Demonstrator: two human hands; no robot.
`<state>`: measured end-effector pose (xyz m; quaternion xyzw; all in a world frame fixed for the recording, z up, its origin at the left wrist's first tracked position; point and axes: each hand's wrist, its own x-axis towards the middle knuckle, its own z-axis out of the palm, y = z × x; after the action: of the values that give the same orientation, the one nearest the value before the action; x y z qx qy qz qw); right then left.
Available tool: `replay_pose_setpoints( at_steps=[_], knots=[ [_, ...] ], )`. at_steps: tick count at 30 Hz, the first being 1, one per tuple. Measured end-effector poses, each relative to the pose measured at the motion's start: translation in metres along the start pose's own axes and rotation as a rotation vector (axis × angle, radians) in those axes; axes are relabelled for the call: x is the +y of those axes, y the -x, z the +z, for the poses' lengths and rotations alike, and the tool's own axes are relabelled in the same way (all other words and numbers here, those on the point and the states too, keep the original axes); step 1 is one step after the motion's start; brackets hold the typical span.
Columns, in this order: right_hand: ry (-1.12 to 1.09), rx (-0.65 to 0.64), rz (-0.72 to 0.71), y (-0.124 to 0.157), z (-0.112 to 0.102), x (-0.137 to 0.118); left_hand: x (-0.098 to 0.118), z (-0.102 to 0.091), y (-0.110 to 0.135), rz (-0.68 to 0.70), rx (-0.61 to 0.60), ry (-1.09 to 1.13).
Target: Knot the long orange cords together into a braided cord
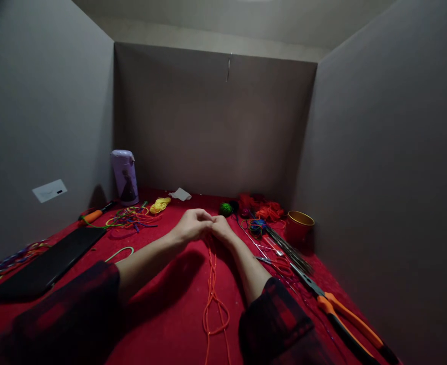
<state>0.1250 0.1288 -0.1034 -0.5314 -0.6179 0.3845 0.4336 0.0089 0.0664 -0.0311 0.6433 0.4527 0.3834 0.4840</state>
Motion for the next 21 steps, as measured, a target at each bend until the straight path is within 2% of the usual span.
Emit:
replay_pose_setpoints(
  at_steps=[1,3,7,13,21],
  knots=[
    [-0.009,-0.005,-0.004,0.000,0.000,0.001,-0.008,-0.003,-0.014,-0.113,0.156,0.018],
    [-0.032,-0.019,-0.006,-0.001,0.000,0.002,-0.027,-0.009,-0.036,-0.196,0.232,0.029],
    [-0.053,-0.022,-0.005,-0.003,0.000,0.003,-0.052,-0.013,-0.050,-0.261,0.201,0.055],
    [-0.037,-0.026,-0.011,-0.003,0.000,0.005,-0.051,-0.010,-0.053,-0.268,0.093,0.041],
    [0.092,0.014,-0.056,-0.007,-0.001,0.007,-0.059,-0.011,-0.057,-0.253,0.164,-0.026]
  ],
)
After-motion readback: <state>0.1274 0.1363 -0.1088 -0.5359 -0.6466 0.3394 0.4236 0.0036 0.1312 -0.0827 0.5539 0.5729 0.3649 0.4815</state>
